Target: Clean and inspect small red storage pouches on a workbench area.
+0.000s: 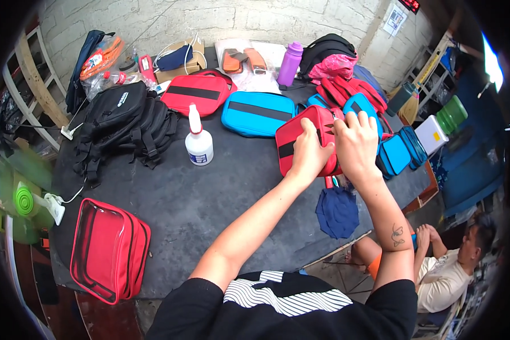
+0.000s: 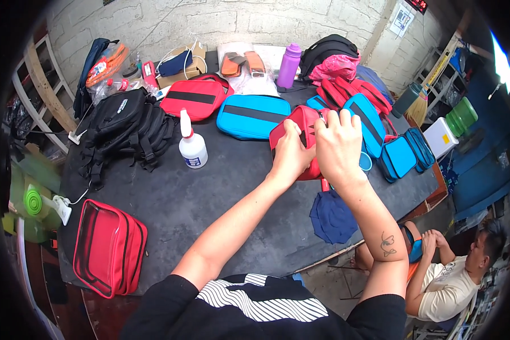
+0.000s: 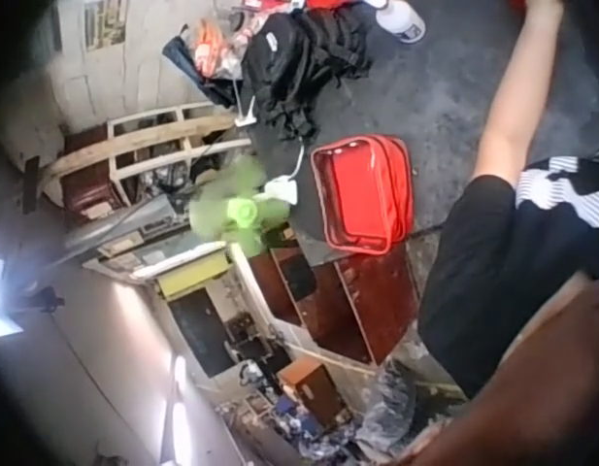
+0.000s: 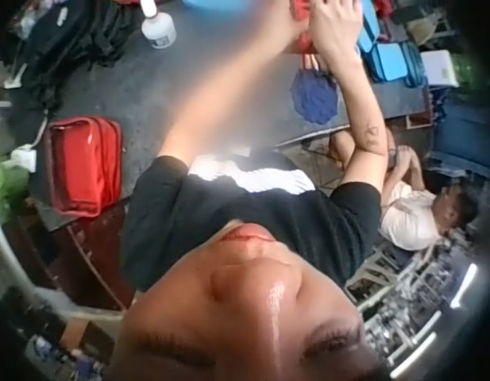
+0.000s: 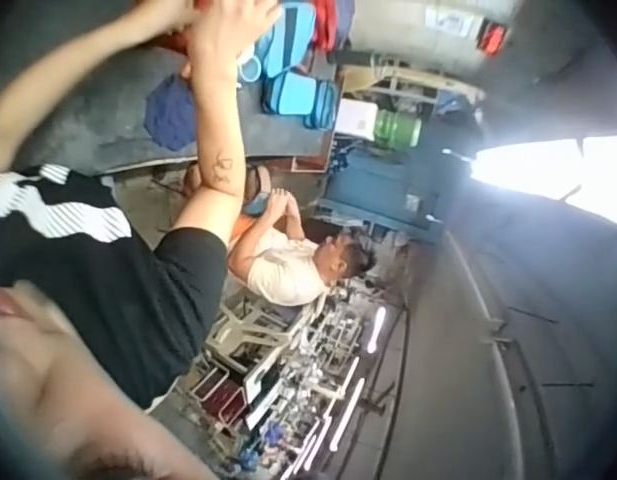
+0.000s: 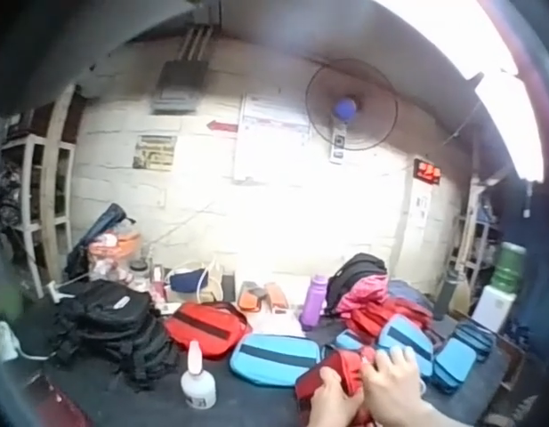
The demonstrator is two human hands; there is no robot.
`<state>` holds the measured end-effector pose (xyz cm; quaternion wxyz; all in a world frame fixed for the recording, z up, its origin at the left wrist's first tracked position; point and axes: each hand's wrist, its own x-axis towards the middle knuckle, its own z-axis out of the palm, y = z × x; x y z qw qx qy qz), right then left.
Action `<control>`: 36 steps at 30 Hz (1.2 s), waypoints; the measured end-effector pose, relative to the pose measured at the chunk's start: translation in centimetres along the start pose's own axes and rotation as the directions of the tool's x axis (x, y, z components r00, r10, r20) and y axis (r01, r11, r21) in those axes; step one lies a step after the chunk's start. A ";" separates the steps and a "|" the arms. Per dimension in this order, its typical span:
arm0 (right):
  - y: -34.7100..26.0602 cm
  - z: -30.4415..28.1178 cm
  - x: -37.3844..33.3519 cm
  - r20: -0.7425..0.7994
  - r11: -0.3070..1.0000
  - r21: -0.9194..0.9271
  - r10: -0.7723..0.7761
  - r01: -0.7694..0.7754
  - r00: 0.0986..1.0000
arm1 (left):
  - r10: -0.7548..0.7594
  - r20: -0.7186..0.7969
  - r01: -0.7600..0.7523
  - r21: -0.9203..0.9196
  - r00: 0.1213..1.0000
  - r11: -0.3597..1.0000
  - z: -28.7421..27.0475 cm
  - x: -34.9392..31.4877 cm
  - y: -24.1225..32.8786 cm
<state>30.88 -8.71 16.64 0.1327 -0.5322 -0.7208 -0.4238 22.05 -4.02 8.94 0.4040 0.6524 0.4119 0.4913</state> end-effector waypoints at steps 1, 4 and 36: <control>0.1 0.0 -0.1 0.008 1.000 -0.001 0.005 -0.005 1.000 | -0.010 0.006 0.010 0.000 1.000 1.000 0.0 0.0 0.0; -0.4 0.0 -0.4 -0.025 0.999 0.030 0.034 -0.034 0.999 | 0.017 -0.016 -0.017 0.001 1.000 1.000 -0.1 0.1 -0.1; -2.7 2.6 -4.4 -0.070 0.911 0.098 0.407 -0.400 0.911 | 0.068 -0.058 -0.072 -0.074 0.996 0.995 0.4 0.5 -1.6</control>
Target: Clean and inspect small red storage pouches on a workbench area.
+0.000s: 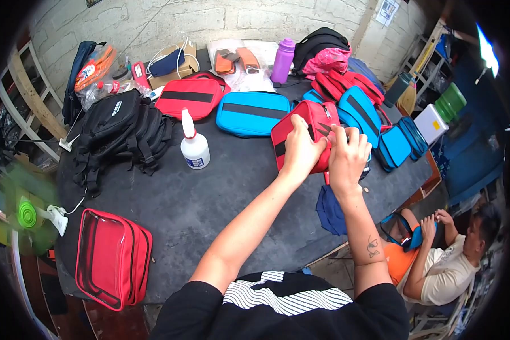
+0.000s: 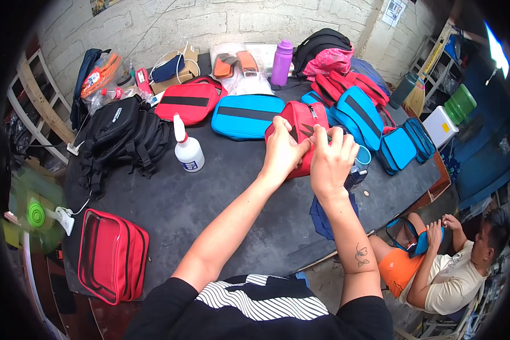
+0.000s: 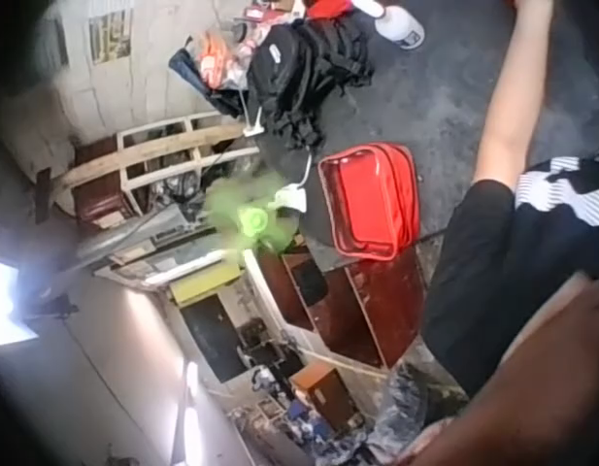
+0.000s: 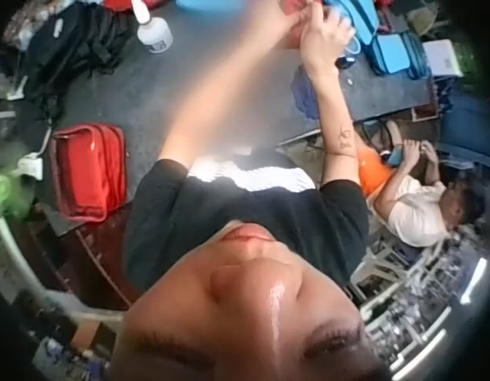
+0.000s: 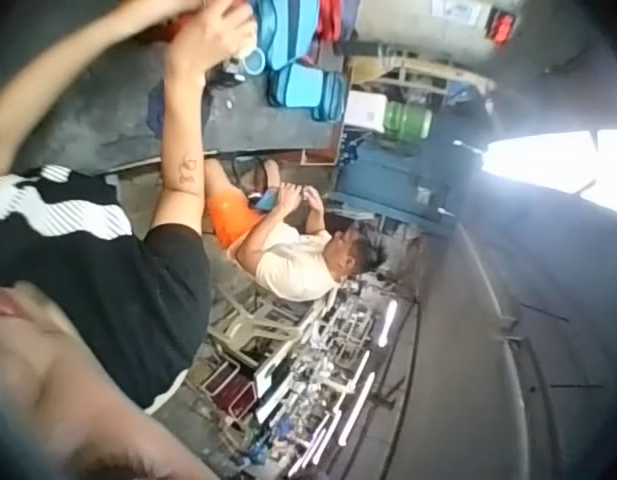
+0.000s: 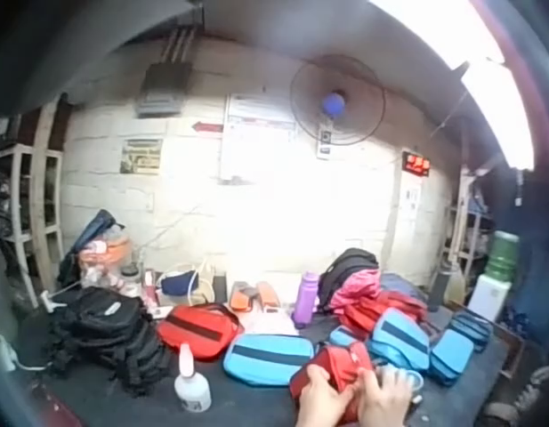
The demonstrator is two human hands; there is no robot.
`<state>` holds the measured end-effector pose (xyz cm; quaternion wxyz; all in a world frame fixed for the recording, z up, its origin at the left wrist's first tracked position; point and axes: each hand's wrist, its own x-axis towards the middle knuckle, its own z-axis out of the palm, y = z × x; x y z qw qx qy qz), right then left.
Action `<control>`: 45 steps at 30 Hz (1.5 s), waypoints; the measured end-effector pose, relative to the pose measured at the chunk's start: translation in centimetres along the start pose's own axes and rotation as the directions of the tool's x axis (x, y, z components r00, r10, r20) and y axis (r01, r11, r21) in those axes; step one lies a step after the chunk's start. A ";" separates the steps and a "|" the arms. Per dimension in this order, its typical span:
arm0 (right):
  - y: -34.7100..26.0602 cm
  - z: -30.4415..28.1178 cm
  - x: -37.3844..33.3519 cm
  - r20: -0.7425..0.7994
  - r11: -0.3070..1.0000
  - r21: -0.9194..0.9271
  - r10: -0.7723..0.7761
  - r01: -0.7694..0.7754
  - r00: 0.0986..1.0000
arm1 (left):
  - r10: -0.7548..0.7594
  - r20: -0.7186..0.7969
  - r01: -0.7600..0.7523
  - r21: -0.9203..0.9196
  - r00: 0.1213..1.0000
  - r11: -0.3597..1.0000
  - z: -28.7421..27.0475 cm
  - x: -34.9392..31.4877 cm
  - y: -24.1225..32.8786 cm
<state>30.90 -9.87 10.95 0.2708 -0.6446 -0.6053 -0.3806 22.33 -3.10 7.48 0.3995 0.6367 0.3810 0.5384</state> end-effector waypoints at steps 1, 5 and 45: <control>0.0 -0.1 0.0 0.001 1.000 0.001 -0.004 0.004 1.000 | 0.000 0.001 0.000 -0.011 1.000 1.000 0.0 0.0 0.0; -0.1 -0.2 0.1 0.006 1.000 0.000 -0.009 0.009 1.000 | 0.023 -0.016 -0.023 0.009 1.000 1.000 0.1 0.0 -0.2; -0.7 1.4 2.3 0.622 0.140 0.783 -0.154 -0.607 0.767 | 0.301 0.188 -0.348 0.313 0.935 0.884 -14.3 -0.2 1.0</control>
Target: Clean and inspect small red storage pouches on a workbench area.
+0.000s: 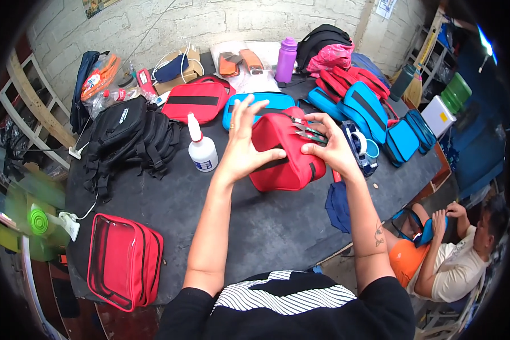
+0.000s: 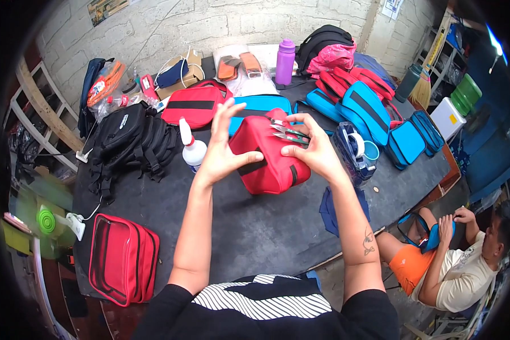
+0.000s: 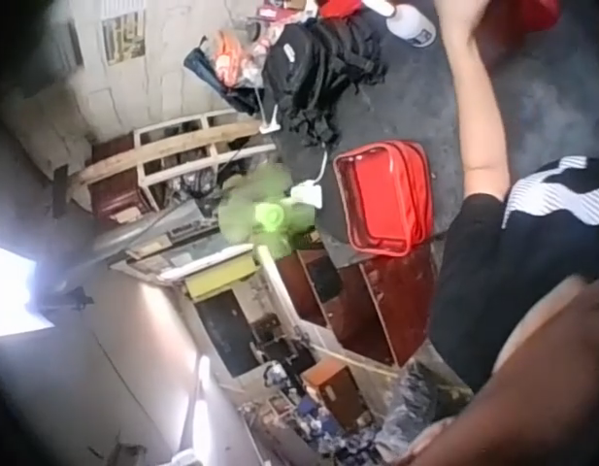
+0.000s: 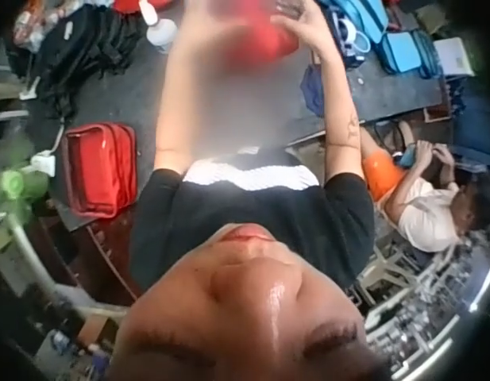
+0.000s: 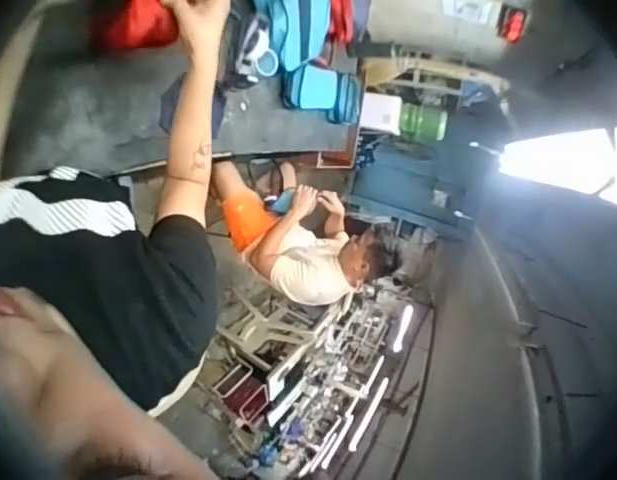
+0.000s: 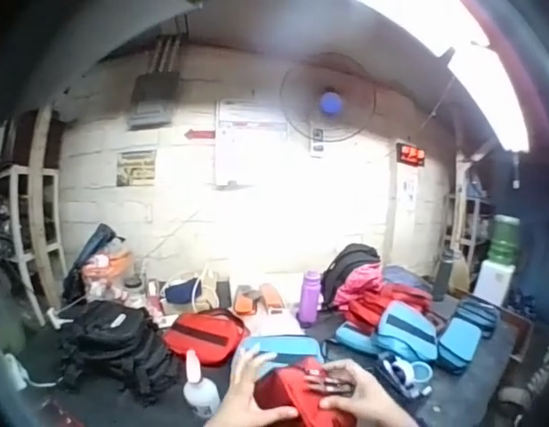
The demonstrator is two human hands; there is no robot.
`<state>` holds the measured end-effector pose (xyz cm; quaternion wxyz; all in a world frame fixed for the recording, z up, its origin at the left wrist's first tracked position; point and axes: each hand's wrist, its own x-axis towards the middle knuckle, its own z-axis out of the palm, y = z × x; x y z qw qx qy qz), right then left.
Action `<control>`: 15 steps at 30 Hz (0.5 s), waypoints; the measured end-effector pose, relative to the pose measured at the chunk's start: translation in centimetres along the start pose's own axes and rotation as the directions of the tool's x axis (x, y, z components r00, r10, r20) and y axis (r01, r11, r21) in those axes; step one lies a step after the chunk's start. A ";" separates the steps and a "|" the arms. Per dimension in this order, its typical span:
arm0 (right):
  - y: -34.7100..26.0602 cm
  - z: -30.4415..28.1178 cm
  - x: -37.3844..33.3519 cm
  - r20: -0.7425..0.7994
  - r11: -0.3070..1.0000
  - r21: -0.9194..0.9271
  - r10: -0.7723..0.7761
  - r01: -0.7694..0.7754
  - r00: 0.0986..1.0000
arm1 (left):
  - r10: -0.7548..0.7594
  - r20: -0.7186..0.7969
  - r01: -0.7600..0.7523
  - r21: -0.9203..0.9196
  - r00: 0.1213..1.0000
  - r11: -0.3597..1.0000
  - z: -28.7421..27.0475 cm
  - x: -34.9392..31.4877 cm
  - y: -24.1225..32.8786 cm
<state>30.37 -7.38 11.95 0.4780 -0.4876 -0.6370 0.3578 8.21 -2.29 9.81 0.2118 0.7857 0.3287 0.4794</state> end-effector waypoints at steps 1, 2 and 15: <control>-0.1 -0.3 0.1 0.090 1.000 0.008 -0.003 0.003 0.996 | 0.044 -0.046 -0.045 -0.040 0.998 0.998 -0.2 -0.3 0.2; -0.4 0.1 -0.1 0.105 1.000 -0.006 -0.025 0.026 0.994 | 0.046 -0.041 -0.048 -0.041 0.998 0.998 -0.1 -0.4 0.1; -0.3 5.3 -5.0 -0.474 0.766 -0.643 -0.397 -0.001 0.786 | 0.168 -0.142 -0.100 0.391 0.975 0.915 0.8 -3.7 2.8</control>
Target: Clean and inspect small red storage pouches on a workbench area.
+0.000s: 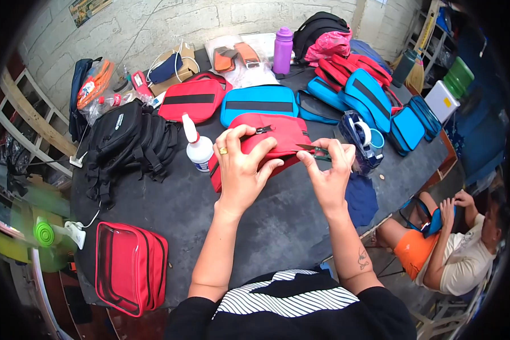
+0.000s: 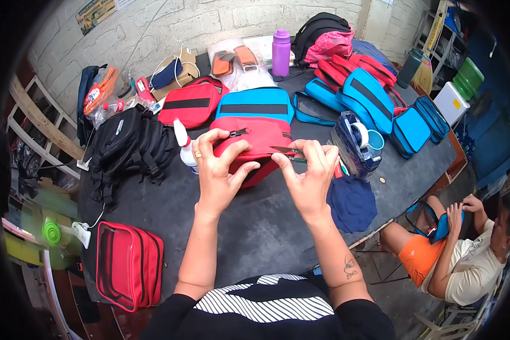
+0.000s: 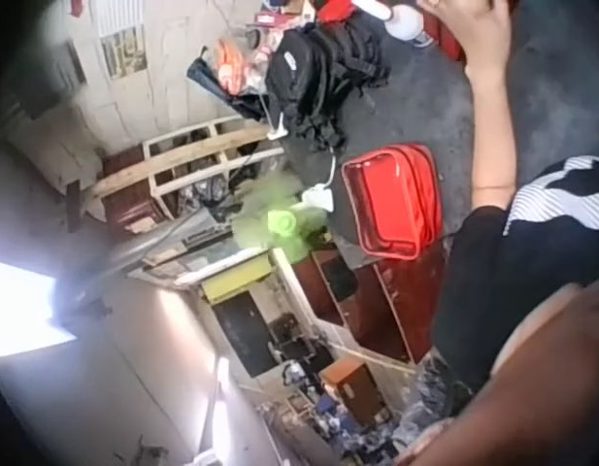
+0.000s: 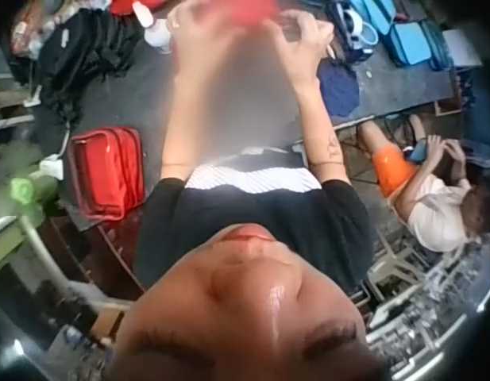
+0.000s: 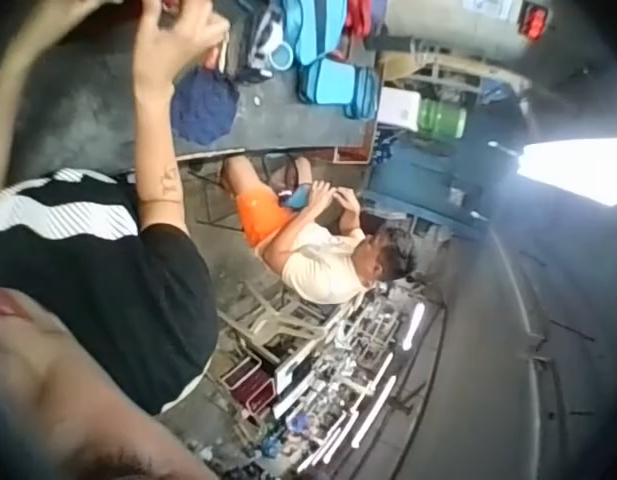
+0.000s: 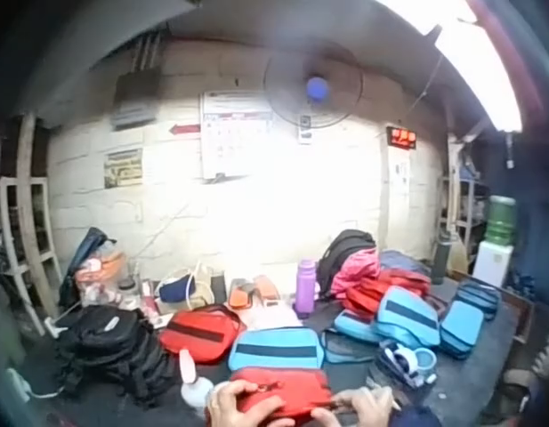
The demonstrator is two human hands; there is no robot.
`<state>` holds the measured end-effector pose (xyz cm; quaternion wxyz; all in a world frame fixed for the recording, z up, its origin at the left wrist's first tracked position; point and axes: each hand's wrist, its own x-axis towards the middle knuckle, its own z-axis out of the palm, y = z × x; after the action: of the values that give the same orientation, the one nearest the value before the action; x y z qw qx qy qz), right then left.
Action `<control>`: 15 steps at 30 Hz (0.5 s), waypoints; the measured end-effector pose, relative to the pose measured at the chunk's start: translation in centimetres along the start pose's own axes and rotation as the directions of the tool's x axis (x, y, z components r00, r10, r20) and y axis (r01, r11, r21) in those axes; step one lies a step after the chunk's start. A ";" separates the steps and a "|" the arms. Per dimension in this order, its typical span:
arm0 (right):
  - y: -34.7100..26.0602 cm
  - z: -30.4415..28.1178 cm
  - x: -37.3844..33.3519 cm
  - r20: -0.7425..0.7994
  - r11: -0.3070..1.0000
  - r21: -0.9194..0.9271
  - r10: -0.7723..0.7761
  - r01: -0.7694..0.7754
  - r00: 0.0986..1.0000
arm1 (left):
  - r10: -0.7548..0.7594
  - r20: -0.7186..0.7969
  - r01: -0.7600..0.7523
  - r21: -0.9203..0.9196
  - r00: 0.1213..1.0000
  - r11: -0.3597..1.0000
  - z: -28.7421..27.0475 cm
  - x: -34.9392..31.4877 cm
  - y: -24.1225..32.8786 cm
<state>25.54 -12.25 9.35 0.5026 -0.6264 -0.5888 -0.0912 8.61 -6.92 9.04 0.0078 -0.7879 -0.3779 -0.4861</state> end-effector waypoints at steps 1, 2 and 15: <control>0.1 0.0 -0.1 -0.014 0.999 -0.001 -0.032 0.032 0.999 | -0.001 -0.007 0.002 0.014 1.000 1.000 0.0 -0.2 0.0; 0.1 0.1 -0.2 -0.028 0.998 -0.004 -0.064 0.064 0.998 | 0.000 -0.003 0.001 0.014 1.000 1.000 0.0 -0.4 0.0; 0.4 0.2 0.0 -0.057 0.985 -0.057 -0.163 0.160 0.985 | -0.017 -0.041 0.018 0.016 0.999 1.000 0.2 -0.9 0.7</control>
<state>25.75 -11.98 9.06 0.4948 -0.5863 -0.6195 -0.1662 8.96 -7.90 8.47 0.0176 -0.7744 -0.3885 -0.4990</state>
